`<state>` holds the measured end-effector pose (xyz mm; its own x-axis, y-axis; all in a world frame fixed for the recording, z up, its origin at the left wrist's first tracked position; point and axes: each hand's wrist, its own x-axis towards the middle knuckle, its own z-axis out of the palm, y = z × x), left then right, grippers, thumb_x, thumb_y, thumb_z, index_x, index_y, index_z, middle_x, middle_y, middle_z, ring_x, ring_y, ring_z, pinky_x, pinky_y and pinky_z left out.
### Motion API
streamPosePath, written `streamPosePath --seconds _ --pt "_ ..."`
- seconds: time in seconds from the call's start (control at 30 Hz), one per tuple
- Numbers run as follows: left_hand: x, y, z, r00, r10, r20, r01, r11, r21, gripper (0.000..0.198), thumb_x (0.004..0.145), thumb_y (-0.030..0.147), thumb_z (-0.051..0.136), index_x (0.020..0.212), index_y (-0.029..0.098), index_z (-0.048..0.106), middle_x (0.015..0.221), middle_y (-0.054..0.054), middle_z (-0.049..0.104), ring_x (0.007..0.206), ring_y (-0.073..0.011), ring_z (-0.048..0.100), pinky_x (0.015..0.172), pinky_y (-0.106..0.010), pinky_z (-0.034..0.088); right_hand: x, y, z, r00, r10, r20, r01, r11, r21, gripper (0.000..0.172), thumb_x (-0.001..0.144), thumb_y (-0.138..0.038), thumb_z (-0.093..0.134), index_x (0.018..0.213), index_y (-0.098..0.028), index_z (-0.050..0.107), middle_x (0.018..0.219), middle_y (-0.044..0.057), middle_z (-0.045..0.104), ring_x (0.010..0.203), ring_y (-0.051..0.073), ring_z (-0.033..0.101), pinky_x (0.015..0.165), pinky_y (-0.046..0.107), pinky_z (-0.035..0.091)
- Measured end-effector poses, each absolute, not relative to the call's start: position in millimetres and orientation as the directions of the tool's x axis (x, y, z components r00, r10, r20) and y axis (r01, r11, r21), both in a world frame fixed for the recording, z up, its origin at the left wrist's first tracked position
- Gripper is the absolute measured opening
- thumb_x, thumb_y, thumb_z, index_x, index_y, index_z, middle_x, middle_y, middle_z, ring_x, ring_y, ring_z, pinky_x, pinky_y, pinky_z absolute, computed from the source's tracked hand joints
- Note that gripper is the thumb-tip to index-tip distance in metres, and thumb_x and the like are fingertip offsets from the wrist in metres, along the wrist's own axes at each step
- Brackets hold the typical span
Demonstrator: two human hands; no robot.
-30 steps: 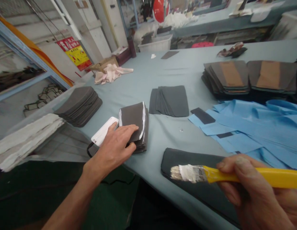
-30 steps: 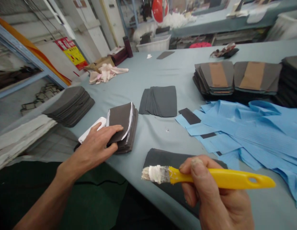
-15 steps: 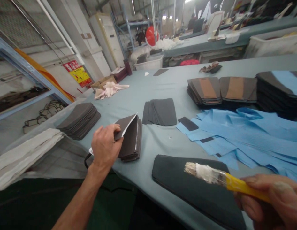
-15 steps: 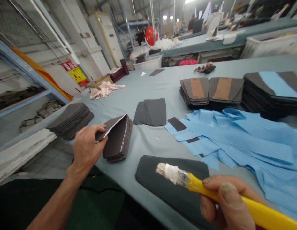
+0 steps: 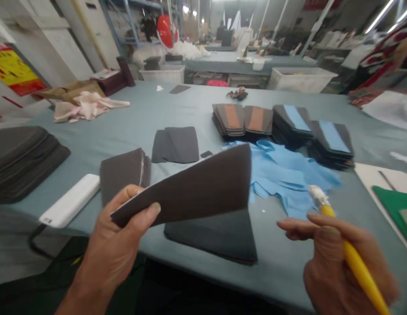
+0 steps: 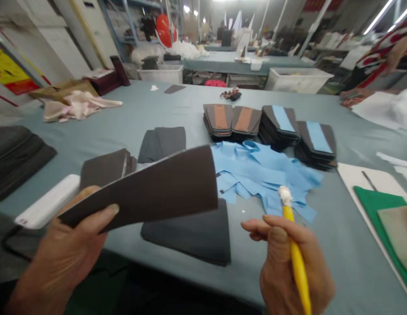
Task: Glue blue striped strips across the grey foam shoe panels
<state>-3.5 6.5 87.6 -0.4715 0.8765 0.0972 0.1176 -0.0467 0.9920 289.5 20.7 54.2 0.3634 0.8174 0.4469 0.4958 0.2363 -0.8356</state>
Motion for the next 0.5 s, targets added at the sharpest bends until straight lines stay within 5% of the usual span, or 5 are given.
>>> streamPosePath --seconds 0.13,0.27,0.5 --pt "14.6 3.2 69.5 -0.246 0.948 -0.201 -0.175 0.161 0.971 0.032 0.072 0.045 0.092 0.085 0.023 0.074 0.076 -0.001 0.067 0.074 -0.0184 0.062 0.067 -0.028 0.058 304.2 17.6 59.9 0.253 0.818 0.517 0.564 0.310 -0.766 0.028 0.107 -0.051 0.060 0.098 -0.025 0.065 0.092 0.003 0.084 0.083 0.020 0.080 0.079 0.031 0.059" --pt "26.5 -3.7 66.8 -0.106 0.922 -0.372 -0.336 0.319 0.886 0.031 0.077 0.043 0.089 0.094 0.021 0.076 0.086 -0.003 0.074 0.085 -0.0235 0.069 0.078 -0.033 0.060 307.0 10.1 60.5 0.132 0.908 0.398 0.531 0.274 -0.802 0.026 0.104 -0.051 0.064 0.099 -0.026 0.061 0.105 0.004 0.085 0.098 0.022 0.082 0.083 0.031 0.062" --pt "35.7 -24.2 54.7 0.156 0.884 -0.442 -0.475 0.459 0.751 0.035 0.081 0.046 0.089 0.090 0.021 0.066 0.085 0.000 0.068 0.078 -0.0153 0.062 0.074 -0.025 0.052 318.0 -5.4 50.0 0.347 0.921 0.178 0.538 -0.040 -0.842 0.042 0.091 -0.065 0.074 0.084 -0.025 0.068 0.091 0.004 0.082 0.081 0.025 0.077 0.069 0.030 0.059"
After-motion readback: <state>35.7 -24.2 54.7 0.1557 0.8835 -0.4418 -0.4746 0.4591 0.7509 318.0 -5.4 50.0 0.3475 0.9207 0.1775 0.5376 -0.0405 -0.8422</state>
